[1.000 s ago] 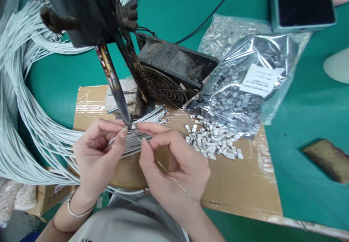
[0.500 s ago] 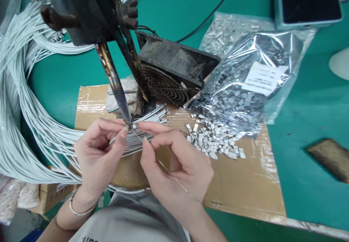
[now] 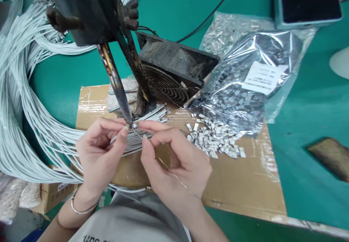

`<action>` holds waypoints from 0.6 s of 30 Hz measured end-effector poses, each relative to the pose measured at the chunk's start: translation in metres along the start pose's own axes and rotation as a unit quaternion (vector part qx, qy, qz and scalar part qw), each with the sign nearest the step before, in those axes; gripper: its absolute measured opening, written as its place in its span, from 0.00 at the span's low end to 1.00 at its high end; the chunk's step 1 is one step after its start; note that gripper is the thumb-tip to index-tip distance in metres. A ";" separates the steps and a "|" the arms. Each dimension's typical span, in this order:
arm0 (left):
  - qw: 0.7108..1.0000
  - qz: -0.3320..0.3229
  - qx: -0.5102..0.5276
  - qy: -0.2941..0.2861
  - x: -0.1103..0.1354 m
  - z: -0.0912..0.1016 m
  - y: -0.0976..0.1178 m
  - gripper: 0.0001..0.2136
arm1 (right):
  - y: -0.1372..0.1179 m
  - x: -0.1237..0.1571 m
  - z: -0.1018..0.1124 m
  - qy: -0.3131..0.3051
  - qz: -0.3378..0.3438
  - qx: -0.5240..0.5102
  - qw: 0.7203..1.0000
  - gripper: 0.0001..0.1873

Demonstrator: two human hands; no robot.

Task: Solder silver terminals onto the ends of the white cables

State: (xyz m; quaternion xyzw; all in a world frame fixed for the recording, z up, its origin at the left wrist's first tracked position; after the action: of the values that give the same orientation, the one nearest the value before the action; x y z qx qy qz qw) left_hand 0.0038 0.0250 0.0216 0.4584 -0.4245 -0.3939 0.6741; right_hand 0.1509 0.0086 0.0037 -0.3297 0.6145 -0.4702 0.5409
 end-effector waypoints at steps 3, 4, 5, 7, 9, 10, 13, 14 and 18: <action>1.000 -0.001 -0.002 0.001 0.000 0.001 0.000 0.07 | -0.001 -0.001 -0.001 -0.001 0.003 0.005 1.000 0.12; 1.000 -0.003 -0.002 0.000 0.001 0.001 0.000 0.07 | -0.001 -0.001 -0.001 -0.002 0.003 0.004 1.000 0.11; 1.000 -0.004 -0.003 -0.001 0.001 0.001 0.000 0.07 | -0.001 -0.001 -0.001 -0.001 0.003 0.002 1.000 0.11; 1.000 -0.006 -0.003 -0.001 0.001 0.001 0.000 0.07 | -0.001 -0.001 -0.001 -0.002 0.003 -0.001 1.000 0.11; 1.000 -0.005 -0.003 0.000 0.001 0.001 0.001 0.07 | -0.001 0.000 -0.001 -0.003 0.004 0.000 1.000 0.12; 1.000 -0.004 -0.003 0.002 0.001 0.001 0.001 0.07 | -0.001 0.000 -0.001 -0.004 0.006 0.002 1.000 0.12; 1.000 -0.002 -0.006 0.009 0.000 0.001 0.001 0.08 | 0.000 0.000 -0.001 -0.007 0.008 0.010 1.000 0.12; 1.000 -0.001 -0.006 0.011 0.000 0.001 0.001 0.08 | 0.001 0.000 -0.001 -0.009 0.007 0.011 1.000 0.13; 1.000 0.004 -0.003 0.004 -0.001 0.001 0.000 0.08 | 0.003 0.001 0.000 -0.012 -0.001 -0.001 1.000 0.13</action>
State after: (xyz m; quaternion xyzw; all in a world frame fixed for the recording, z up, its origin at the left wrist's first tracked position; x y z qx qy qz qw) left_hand 0.0028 0.0254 0.0219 0.4568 -0.4220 -0.3907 0.6787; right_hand 0.1505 0.0087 0.0002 -0.3364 0.6077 -0.4663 0.5478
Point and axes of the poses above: each hand's wrist, its own x-axis away from the middle knuckle, its own z-axis out of the back of the hand, y = z × x, the point moved 3 cm from there along -x, towards the middle knuckle, and after that the axes turned 13 degrees about z, right-handed, at the moved point
